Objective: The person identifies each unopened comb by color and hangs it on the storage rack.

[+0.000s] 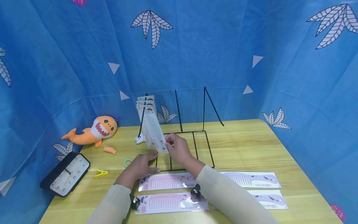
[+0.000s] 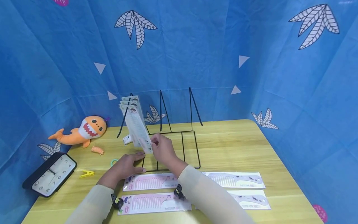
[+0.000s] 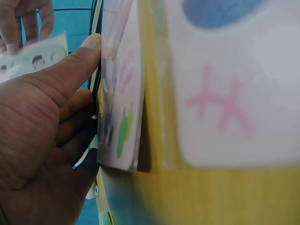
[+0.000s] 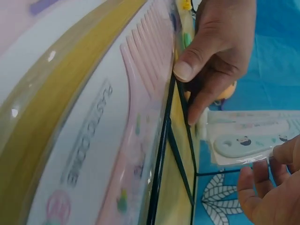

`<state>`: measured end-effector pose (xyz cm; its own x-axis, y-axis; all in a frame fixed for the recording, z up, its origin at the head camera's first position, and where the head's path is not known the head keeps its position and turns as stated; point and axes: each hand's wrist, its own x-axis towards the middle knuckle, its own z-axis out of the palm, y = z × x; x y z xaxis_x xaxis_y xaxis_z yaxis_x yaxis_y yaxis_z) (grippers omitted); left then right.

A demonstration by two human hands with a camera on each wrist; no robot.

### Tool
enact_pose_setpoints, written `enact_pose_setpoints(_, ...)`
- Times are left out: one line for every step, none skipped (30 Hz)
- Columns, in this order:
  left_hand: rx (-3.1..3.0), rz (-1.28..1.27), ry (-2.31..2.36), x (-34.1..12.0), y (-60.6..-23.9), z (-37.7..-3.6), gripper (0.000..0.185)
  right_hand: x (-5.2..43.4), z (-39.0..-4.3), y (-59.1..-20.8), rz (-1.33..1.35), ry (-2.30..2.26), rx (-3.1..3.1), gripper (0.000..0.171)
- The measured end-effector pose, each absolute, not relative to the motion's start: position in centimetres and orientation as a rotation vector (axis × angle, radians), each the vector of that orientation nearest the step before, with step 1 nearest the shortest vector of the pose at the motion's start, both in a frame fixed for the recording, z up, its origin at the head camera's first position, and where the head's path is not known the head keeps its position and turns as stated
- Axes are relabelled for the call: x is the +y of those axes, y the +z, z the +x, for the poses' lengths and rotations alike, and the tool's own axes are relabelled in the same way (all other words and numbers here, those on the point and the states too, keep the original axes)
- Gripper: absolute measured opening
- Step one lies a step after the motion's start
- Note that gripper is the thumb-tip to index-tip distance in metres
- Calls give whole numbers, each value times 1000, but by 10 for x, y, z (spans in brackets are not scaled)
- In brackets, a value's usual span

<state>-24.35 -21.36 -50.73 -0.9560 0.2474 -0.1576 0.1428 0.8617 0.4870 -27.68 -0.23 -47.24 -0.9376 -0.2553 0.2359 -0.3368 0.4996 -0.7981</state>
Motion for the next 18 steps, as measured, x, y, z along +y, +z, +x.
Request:
enact_pose_setpoints(2824,304,710,-214,-508,-244,71,-5,-277,-473,522,1422,-2655,5)
enact_pose_setpoints(2826,308,707,-214,-508,-244,71,-8,-278,-473,526,1407,-2663,5)
enact_pose_setpoints(2827,313,704,-214,-508,-244,71,-10,-278,-474,527,1394,-2670,6)
enact_pose_setpoints(2828,315,704,-214,-508,-244,71,-12,-279,-475,530,1375,-2675,6)
enact_pose_setpoints(2830,317,702,-214,-508,-244,71,-14,-279,-475,533,1367,-2676,7)
enact_pose_setpoints(2831,318,701,-214,-507,-244,71,-16,-280,-476,534,1363,-2672,7)
enact_pose_setpoints(2829,315,702,-214,-507,-245,71,-18,-280,-476,535,1364,-2668,7)
enact_pose_setpoints(2829,315,703,-214,-507,-245,71,-20,-281,-477,537,1363,-2664,7)
enact_pose_setpoints(2828,313,705,-214,-507,-245,71,-22,-281,-477,536,1370,-2657,6)
enact_pose_setpoints(2828,311,703,-214,-507,-245,71,-23,-281,-477,536,1383,-2649,6)
enact_pose_setpoints(2827,310,703,-214,-507,-245,71,-25,-281,-478,533,1399,-2642,6)
enact_pose_setpoints(2826,309,704,-214,-507,-245,71,-26,-281,-479,531,1411,-2635,6)
enact_pose_setpoints(2827,308,705,-214,-507,-245,71,-27,-281,-479,529,1426,-2628,6)
enact_pose_setpoints(2827,309,707,-214,-507,-245,71,-29,-281,-480,529,1438,-2622,5)
enact_pose_setpoints(2828,309,709,-214,-507,-245,71,-30,-282,-481,529,1453,-2613,6)
enact_pose_setpoints(2828,308,713,-214,-507,-245,71,-32,-282,-481,527,1466,-2608,6)
enact_pose_setpoints(2829,308,717,-214,-508,-245,71,-33,-282,-482,526,1473,-2606,6)
enact_pose_setpoints(2830,307,720,-214,-508,-246,72,-34,-283,-483,524,1489,-2602,6)
